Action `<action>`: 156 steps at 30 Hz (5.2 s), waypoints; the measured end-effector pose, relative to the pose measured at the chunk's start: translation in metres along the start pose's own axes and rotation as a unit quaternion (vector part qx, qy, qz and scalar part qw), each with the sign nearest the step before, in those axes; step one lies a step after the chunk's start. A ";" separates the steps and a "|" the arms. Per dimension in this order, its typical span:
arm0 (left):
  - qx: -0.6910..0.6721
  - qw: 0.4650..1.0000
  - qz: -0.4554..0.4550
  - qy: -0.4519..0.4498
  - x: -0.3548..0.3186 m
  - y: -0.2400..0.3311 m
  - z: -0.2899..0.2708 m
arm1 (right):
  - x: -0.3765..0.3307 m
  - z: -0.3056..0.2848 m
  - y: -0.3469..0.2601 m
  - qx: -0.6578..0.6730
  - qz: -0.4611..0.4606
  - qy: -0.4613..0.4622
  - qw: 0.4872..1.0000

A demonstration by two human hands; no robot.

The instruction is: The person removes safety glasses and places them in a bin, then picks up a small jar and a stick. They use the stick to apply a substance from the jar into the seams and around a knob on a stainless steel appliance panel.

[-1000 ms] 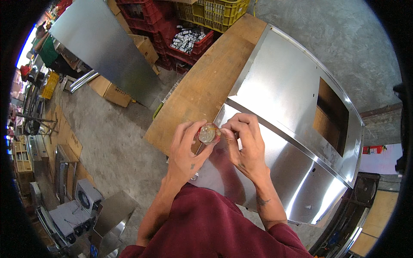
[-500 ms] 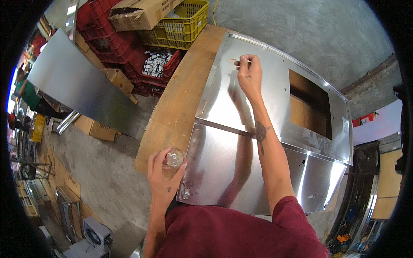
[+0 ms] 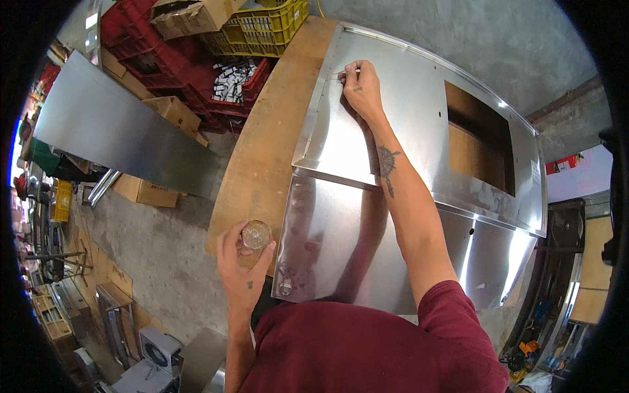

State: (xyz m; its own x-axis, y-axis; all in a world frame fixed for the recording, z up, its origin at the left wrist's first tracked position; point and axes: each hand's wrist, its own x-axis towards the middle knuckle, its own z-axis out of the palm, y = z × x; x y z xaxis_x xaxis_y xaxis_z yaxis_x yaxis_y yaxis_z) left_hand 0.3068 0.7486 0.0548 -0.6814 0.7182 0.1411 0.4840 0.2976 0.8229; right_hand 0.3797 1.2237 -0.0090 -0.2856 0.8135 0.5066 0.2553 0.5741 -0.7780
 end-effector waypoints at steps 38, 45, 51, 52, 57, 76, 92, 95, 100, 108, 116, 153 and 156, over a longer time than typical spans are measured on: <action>0.011 1.000 0.023 -0.017 0.001 -0.006 0.005 | -0.001 0.001 0.003 -0.068 -0.073 -0.006 0.995; 0.014 0.999 0.025 -0.019 0.001 -0.005 0.004 | -0.003 0.000 -0.002 -0.030 -0.043 -0.021 0.998; 0.018 0.999 0.030 -0.016 0.000 -0.007 0.003 | -0.001 0.001 0.000 -0.070 -0.066 -0.005 0.995; 0.016 0.999 0.029 -0.016 0.000 -0.006 0.003 | -0.002 0.001 0.000 -0.064 -0.061 -0.005 0.996; 0.011 0.999 0.028 -0.016 0.000 -0.007 0.003 | -0.001 0.001 0.002 -0.069 -0.064 -0.004 0.996; 0.003 0.999 0.047 0.000 0.011 0.014 -0.006 | -0.116 -0.072 -0.178 0.148 0.045 -0.031 0.987; -0.061 0.995 0.078 -0.007 0.009 0.027 -0.002 | -0.224 -0.072 -0.249 0.083 -0.098 -0.223 0.966; -0.058 0.994 0.087 -0.007 0.008 0.029 -0.005 | -0.223 -0.069 -0.249 0.065 -0.125 -0.228 0.963; -0.059 0.995 0.079 -0.010 0.009 0.029 -0.002 | -0.219 -0.076 -0.249 0.074 -0.125 -0.211 0.967; -0.017 0.997 0.069 0.011 0.007 0.020 0.005 | -0.126 -0.090 -0.185 0.111 -0.078 -0.046 0.990; 0.000 0.997 0.073 0.002 0.008 0.015 0.001 | 0.013 -0.032 -0.062 0.044 0.037 0.071 0.996; 0.006 1.000 0.008 -0.026 0.005 -0.010 0.008 | 0.024 0.005 0.007 -0.051 -0.023 0.022 0.998; 0.009 1.000 0.007 -0.028 0.005 -0.011 0.007 | 0.024 0.005 0.006 -0.053 -0.026 0.018 0.998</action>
State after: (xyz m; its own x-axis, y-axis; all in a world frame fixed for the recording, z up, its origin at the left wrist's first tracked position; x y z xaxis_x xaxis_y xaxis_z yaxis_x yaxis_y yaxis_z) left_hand 0.3020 0.7539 0.0429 -0.6429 0.7565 0.1201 0.5033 0.2990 0.8108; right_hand 0.3697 1.2462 -0.0039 -0.2683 0.7838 0.5601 0.3377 0.6211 -0.7073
